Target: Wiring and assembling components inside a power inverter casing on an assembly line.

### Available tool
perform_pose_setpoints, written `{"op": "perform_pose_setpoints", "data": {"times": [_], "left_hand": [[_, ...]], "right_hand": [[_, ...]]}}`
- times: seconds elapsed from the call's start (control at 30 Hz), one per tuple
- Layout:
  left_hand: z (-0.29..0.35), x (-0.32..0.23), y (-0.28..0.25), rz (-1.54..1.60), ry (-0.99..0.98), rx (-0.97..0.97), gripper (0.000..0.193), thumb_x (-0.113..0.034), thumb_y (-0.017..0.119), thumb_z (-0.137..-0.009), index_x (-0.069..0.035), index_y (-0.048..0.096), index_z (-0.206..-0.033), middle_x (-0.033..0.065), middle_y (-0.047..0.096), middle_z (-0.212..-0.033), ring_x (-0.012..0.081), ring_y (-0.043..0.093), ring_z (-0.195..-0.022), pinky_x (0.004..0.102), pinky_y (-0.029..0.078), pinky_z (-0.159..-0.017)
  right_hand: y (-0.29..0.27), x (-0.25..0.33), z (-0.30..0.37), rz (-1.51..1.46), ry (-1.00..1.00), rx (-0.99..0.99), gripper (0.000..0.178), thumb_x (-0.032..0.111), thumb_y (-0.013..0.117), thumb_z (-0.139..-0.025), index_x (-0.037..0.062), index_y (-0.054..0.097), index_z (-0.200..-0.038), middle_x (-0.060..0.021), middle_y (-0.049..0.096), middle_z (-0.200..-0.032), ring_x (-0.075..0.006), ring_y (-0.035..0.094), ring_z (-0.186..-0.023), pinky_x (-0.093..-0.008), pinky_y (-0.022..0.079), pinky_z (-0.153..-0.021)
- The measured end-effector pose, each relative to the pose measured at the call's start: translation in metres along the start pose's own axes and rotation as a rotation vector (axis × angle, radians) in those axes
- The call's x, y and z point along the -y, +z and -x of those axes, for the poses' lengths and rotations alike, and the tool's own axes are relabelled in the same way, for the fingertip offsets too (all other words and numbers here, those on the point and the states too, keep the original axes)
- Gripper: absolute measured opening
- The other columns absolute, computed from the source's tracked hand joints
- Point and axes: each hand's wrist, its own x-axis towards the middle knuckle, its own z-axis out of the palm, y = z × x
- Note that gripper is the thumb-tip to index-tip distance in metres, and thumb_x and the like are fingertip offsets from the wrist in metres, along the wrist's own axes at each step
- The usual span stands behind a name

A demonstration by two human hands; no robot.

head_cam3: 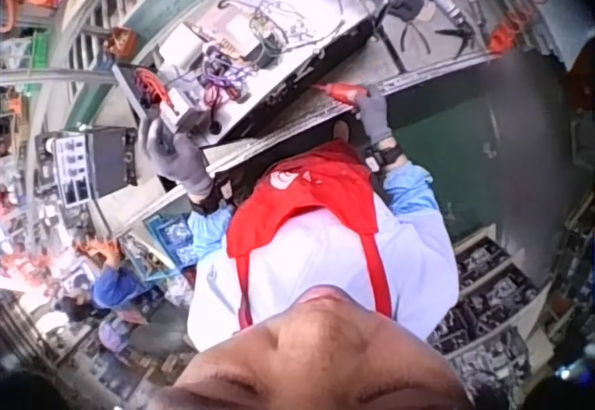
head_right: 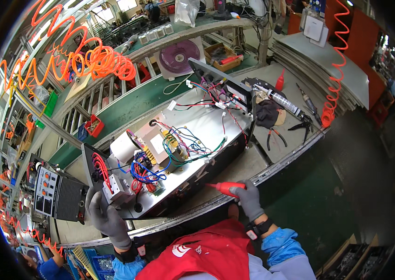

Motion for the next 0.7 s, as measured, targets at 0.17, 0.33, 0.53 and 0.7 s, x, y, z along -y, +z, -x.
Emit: {"op": "perform_pose_setpoints", "data": {"times": [0.17,0.33,0.53,0.7], "left_hand": [[-0.001,-0.003,-0.002,0.027,-0.015,0.002,0.040,0.005,0.045,-0.069,0.004,0.057,-0.107,0.0232,0.052,-0.126,0.0367,0.053,-0.116,0.0420,0.044,-0.098],[-0.003,0.000,-0.003,0.035,0.007,0.014,0.041,0.007,0.045,-0.069,0.003,0.057,-0.109,0.0222,0.052,-0.126,0.0352,0.054,-0.116,0.0395,0.048,-0.094],[-0.002,0.000,-0.004,0.045,0.003,0.022,0.042,0.008,0.046,-0.070,0.001,0.057,-0.109,0.0222,0.052,-0.126,0.0354,0.054,-0.116,0.0390,0.049,-0.091],[-0.004,0.001,-0.004,-0.033,0.065,0.033,0.039,0.007,0.046,-0.070,0.001,0.057,-0.107,0.0232,0.053,-0.124,0.0374,0.056,-0.113,0.0398,0.049,-0.089]], "right_hand": [[0.013,-0.013,-0.004,-0.174,-0.032,0.034,0.032,0.021,0.070,-0.078,0.0004,0.061,-0.101,-0.0071,0.062,-0.078,-0.0098,0.055,-0.051,-0.0219,0.042,-0.044],[0.021,-0.020,-0.011,-0.071,-0.076,0.038,0.034,0.022,0.071,-0.078,-0.0002,0.061,-0.102,-0.0069,0.062,-0.084,-0.0108,0.057,-0.066,-0.0247,0.047,-0.056],[0.028,-0.020,-0.014,0.052,-0.188,0.017,0.034,0.021,0.068,-0.080,0.0000,0.060,-0.105,-0.0075,0.063,-0.083,-0.0102,0.057,-0.058,-0.0226,0.046,-0.045],[0.029,-0.018,-0.012,0.029,-0.147,0.022,0.037,0.024,0.073,-0.078,-0.0018,0.061,-0.101,-0.0074,0.061,-0.085,-0.0128,0.056,-0.075,-0.0283,0.049,-0.067]]}}
